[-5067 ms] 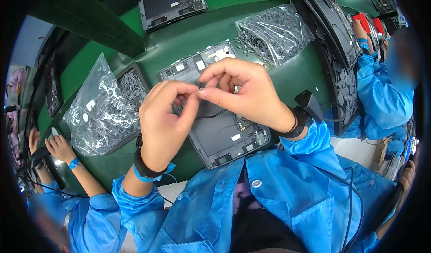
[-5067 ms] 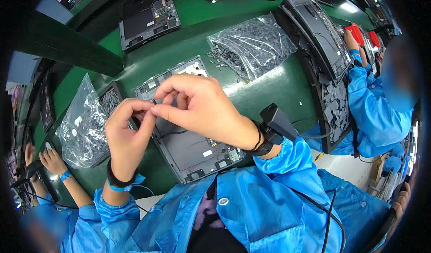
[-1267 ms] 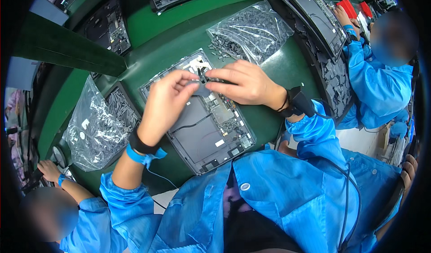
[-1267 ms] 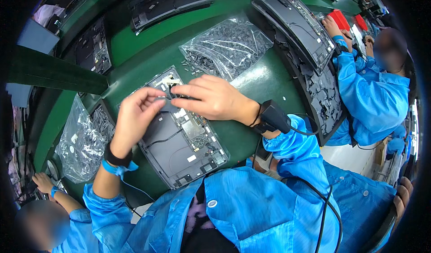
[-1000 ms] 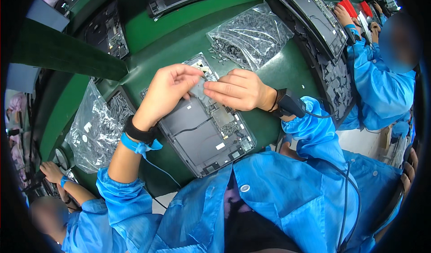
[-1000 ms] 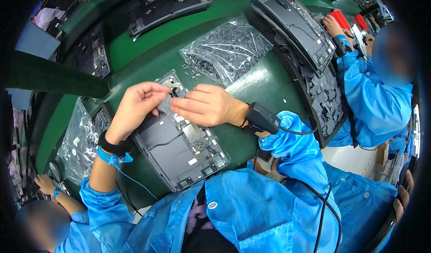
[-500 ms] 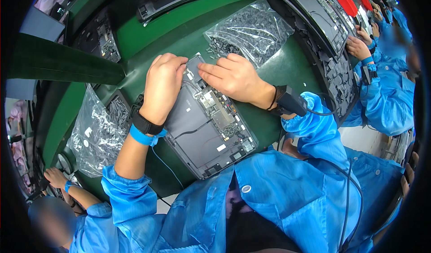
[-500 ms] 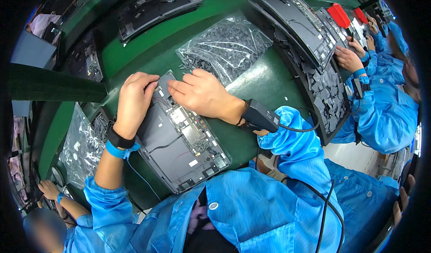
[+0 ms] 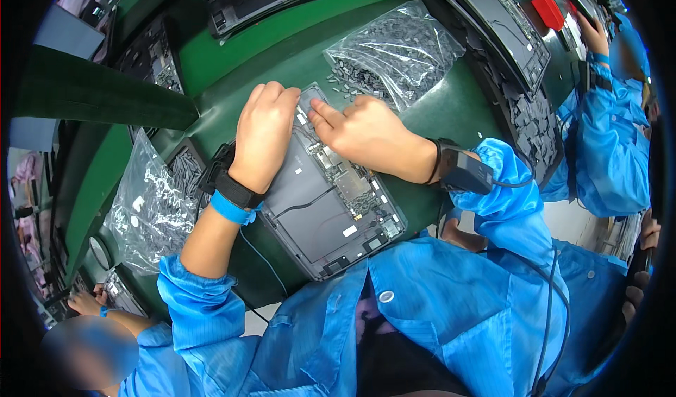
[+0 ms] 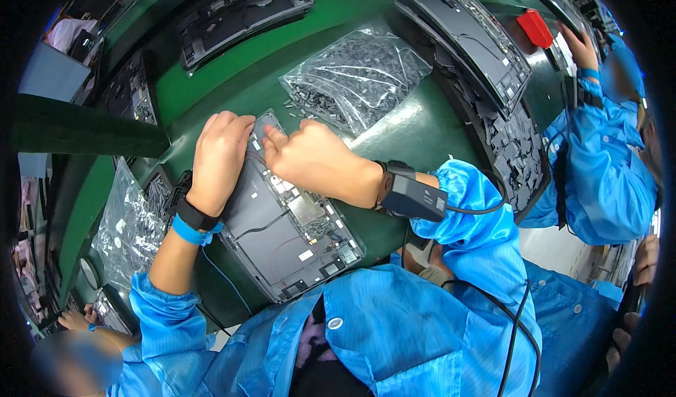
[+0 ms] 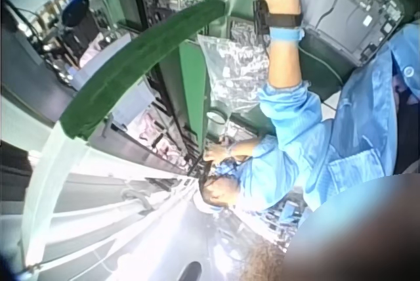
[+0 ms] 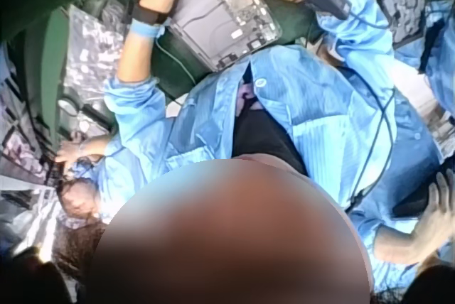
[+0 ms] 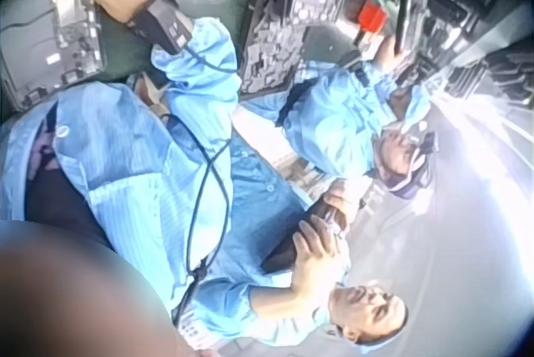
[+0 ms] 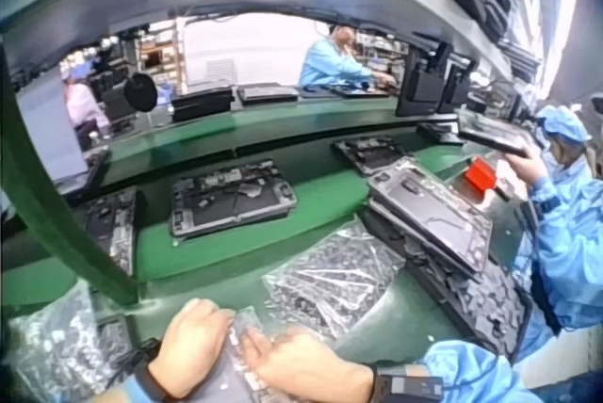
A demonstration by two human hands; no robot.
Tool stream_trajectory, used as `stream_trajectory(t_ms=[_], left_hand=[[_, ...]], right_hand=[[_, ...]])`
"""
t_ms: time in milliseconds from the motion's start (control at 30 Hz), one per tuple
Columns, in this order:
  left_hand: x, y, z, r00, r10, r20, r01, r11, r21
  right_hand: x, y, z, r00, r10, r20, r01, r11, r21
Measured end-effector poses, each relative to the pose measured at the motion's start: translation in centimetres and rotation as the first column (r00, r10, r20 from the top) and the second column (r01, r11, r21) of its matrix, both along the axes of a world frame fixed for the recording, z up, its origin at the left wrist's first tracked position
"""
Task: The person installs internal components and routes internal wiring and ribbon cables inside a laptop chassis by hand.
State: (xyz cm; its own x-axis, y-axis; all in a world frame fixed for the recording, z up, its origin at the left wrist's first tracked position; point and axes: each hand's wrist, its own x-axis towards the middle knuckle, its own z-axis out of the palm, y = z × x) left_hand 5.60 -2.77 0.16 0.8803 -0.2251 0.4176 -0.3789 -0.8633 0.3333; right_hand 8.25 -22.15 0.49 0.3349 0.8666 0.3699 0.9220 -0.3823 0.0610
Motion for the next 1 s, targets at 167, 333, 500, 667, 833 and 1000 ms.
stream_trajectory(t_ms=[167,333,500,667,833,1000], left_hand=[[-0.3,0.0,0.6,1.000,0.004,0.001,-0.004,1.000,0.018],[-4.3,0.1,4.6,0.996,0.087,-0.035,-0.090,0.992,-0.093],[-17.0,1.1,3.7,0.897,0.367,-0.246,-0.408,0.902,-0.141],[-22.5,-3.1,1.0,0.802,0.406,-0.438,-0.392,0.911,0.127],[-21.7,-4.1,1.1,0.777,0.238,-0.582,-0.527,0.752,-0.396],[-21.1,-5.3,-0.1,0.822,0.003,-0.570,-0.552,0.252,-0.795]], right_hand=[[-0.1,0.8,1.9,0.999,0.015,-0.041,-0.028,0.941,-0.338],[-0.8,0.3,0.8,0.966,-0.072,-0.250,0.053,0.995,-0.082],[-5.2,-4.6,-1.2,0.673,0.006,-0.740,0.417,0.823,0.386],[-10.5,-5.3,-3.0,0.560,-0.106,-0.822,0.430,0.885,0.179],[-10.3,-4.6,-3.3,0.522,-0.055,-0.851,0.470,0.851,0.233],[-10.5,-4.7,-3.6,0.506,-0.017,-0.862,0.501,0.819,0.278]])
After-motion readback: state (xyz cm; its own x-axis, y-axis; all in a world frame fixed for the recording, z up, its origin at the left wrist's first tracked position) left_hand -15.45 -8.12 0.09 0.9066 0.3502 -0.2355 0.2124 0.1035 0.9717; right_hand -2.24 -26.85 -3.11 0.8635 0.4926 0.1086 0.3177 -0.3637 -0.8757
